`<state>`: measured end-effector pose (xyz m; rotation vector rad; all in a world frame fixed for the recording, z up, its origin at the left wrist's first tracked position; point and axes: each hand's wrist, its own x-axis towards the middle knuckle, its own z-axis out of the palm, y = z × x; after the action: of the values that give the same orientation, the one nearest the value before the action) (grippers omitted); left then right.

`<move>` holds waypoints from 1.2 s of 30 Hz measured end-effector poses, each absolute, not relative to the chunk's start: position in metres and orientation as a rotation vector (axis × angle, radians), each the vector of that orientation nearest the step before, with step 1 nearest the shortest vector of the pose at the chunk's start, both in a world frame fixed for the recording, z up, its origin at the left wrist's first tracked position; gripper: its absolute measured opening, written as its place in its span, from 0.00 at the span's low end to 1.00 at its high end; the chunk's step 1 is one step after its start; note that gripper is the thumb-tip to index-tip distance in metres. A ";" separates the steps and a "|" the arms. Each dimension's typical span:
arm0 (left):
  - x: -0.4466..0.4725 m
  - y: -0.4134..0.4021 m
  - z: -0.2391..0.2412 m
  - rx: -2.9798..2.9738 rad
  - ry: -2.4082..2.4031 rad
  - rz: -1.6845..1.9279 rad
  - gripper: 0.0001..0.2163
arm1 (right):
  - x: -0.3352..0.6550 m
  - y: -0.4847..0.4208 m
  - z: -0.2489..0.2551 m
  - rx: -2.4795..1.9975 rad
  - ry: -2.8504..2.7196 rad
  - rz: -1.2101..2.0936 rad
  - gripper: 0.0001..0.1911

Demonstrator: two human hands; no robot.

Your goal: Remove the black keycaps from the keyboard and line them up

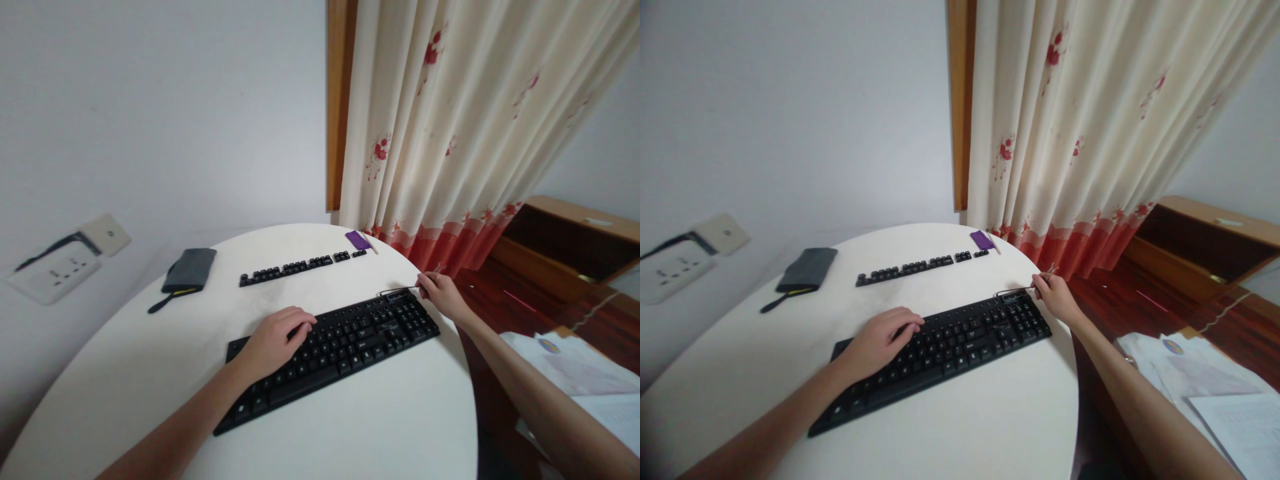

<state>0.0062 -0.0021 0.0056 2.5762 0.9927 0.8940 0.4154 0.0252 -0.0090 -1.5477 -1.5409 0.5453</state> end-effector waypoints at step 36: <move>0.008 0.000 0.006 2.099 1.102 1.011 0.08 | 0.205 -0.015 0.017 -0.869 -1.780 0.686 0.12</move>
<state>0.0077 0.0005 0.0057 2.0990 1.1025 1.0108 0.2052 -0.0150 0.0169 -0.8695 -1.7796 0.6858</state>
